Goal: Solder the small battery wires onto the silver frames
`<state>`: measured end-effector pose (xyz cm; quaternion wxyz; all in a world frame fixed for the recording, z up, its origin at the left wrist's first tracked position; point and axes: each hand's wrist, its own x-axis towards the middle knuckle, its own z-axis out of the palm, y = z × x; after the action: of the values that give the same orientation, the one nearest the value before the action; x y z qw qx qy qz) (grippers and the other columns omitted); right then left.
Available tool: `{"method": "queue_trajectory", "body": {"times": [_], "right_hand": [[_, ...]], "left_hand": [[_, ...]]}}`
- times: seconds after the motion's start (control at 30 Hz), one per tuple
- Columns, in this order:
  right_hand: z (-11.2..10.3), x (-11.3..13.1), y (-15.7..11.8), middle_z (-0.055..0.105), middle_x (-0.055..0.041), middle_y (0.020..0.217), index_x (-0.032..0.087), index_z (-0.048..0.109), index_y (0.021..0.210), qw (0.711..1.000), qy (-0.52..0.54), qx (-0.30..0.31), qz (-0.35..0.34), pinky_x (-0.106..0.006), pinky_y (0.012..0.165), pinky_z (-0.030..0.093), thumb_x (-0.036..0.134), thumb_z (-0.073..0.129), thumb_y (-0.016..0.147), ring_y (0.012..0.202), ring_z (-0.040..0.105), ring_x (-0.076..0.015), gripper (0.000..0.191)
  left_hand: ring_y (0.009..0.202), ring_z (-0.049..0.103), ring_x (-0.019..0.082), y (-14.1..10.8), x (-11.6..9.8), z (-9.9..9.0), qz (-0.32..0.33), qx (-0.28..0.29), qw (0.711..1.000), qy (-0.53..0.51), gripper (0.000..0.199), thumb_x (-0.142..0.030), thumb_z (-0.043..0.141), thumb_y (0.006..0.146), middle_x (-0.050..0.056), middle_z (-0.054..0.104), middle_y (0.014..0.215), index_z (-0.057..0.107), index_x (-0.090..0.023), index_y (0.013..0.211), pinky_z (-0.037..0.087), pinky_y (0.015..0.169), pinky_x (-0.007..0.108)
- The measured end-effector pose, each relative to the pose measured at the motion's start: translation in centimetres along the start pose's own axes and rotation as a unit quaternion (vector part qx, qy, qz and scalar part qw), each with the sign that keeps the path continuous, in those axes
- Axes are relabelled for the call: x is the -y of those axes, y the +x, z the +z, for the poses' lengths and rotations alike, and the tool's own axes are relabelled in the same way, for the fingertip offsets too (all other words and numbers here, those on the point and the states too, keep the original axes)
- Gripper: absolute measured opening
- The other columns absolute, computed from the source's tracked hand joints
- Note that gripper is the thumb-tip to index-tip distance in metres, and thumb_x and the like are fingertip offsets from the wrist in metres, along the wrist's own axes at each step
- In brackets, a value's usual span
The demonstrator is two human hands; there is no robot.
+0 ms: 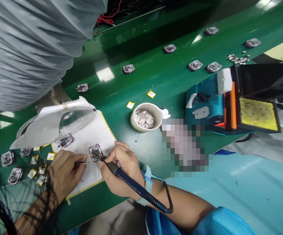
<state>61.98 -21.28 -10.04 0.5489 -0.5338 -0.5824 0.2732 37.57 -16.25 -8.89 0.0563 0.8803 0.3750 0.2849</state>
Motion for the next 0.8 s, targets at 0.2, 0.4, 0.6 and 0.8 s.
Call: {"method": "queue_trajectory", "body": {"times": [0.2,0.4,0.6,0.8], "right_hand": [[0.4,0.0,0.0,0.061,0.0115,0.075,0.031,0.059,0.094,1.000,-0.008,-0.014,0.001,-0.049,0.106,0.073,0.020,0.082,0.098,0.065,0.066,-0.0152,0.026],[0.0,0.2,0.1,0.069,0.0101,0.079,0.031,0.059,0.097,0.999,-0.001,-0.043,-0.017,-0.053,0.107,0.076,0.020,0.081,0.098,0.066,0.074,-0.0174,0.025],[-0.1,-0.1,0.1,0.070,0.0102,0.077,0.032,0.061,0.100,0.996,0.020,-0.057,-0.067,-0.060,0.107,0.077,0.016,0.083,0.097,0.065,0.075,-0.0198,0.028],[0.0,-0.5,-0.3,0.070,0.0074,0.078,0.034,0.062,0.101,0.996,0.021,-0.054,-0.070,-0.061,0.108,0.077,0.018,0.083,0.101,0.066,0.075,-0.0224,0.026]], "left_hand": [[0.076,0.066,0.020,-0.5,-1.1,-0.4,-0.005,-0.002,1.000,-0.010,0.022,-0.004,0.070,0.108,0.001,0.075,0.088,0.072,-0.026,0.112,0.056,0.070,0.037],[0.075,0.072,0.023,-2.7,-3.4,-2.9,0.028,0.091,0.995,-0.038,0.013,-0.018,0.074,0.108,0.005,0.078,0.089,0.074,-0.027,0.116,0.062,0.069,0.040],[0.100,0.086,0.022,-4.0,4.0,-7.9,-0.124,0.092,0.987,0.048,0.022,-0.022,0.070,0.113,0.007,0.088,0.118,0.084,-0.028,0.128,0.069,0.081,0.032],[0.099,0.084,0.027,-2.9,10.2,-9.6,-0.249,0.194,0.949,-0.011,0.036,-0.052,0.074,0.110,0.008,0.087,0.109,0.091,-0.025,0.126,0.070,0.091,0.040]]}}
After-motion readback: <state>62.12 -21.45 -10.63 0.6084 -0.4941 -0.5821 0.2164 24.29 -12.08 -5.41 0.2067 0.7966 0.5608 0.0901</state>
